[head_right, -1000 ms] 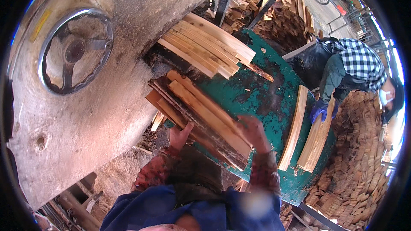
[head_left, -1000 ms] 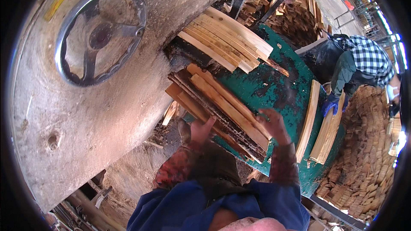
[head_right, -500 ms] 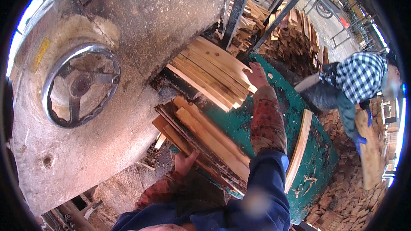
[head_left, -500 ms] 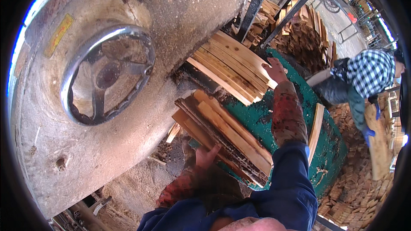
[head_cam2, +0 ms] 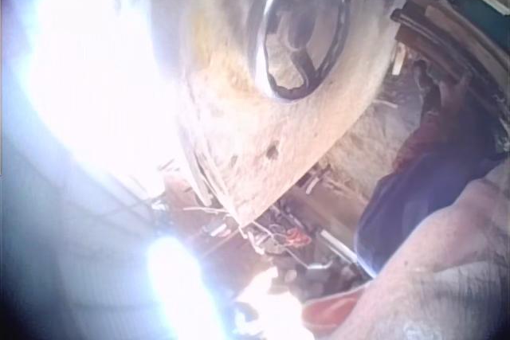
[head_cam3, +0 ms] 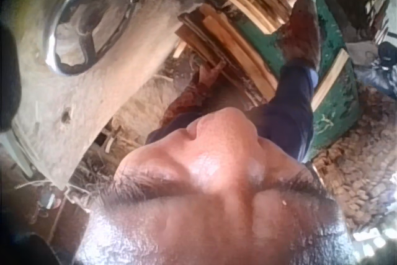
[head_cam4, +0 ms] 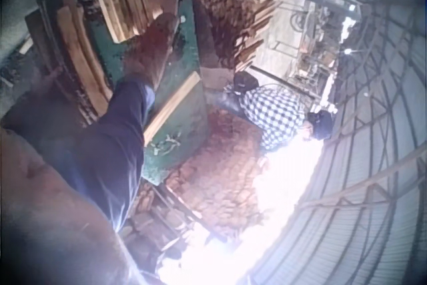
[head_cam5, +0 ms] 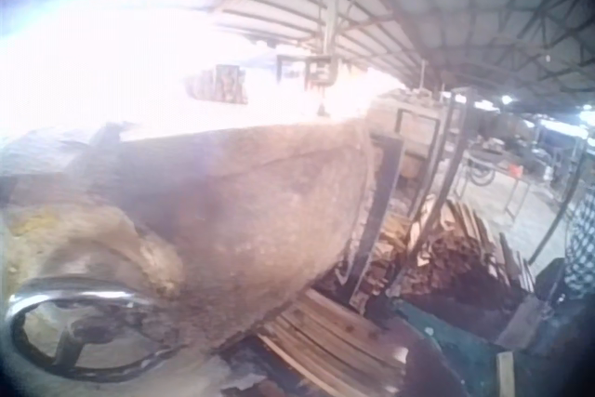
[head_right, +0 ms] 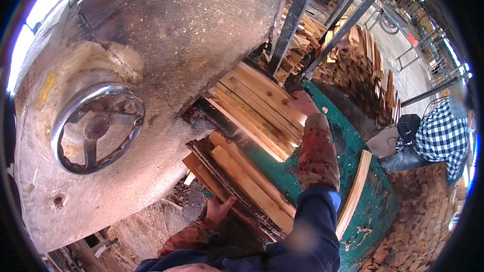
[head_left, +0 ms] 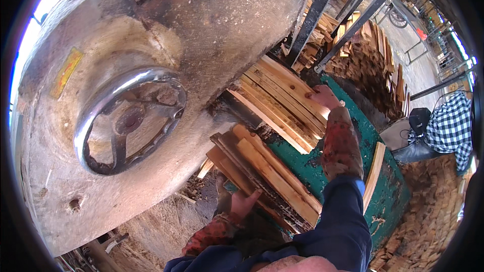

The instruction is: The person feeds logs into a bandsaw mill and removes split planks as they emerge. The person stacks the planks on a nearby pile while a coworker assists by clearing the output area.

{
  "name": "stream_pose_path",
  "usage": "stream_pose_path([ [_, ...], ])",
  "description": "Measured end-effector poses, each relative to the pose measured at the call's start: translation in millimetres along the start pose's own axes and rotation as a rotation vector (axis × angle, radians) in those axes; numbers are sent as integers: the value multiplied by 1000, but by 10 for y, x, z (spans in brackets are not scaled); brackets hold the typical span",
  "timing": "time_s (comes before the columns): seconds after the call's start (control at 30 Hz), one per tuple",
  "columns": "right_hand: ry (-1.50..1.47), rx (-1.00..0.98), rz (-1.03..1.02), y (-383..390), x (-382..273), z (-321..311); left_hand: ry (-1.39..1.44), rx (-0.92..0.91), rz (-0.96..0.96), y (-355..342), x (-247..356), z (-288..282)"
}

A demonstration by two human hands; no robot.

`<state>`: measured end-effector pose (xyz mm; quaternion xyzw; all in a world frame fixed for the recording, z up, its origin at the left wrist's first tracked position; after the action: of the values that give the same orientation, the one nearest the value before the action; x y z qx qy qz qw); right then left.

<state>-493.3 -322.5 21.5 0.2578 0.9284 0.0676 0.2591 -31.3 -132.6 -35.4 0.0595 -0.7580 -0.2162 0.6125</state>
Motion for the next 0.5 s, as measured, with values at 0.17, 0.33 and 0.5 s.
stream_pose_path([
  [0.17, 39, 395, -175, 432, -241, -193, 78, 37, 20, 10, -48, -53],
  [0.33, 167, 498, -323, 655, -109, -167, 142, 43, 68, 2, 7, -28],
  [0.5, -137, 282, -148, 571, 170, -69, 180, 18, 55, -8, -107, -6],
])
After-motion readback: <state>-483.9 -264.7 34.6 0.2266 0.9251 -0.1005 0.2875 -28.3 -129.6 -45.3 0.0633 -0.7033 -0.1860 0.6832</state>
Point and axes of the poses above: each hand's wrist, its own y-axis away from the middle knuckle, its own z-axis out of the palm, x = y × z, the point moved 9 cm from there along -y, towards the middle knuckle, and after that the axes turned 9 degrees about x, right-handed, at the moved point
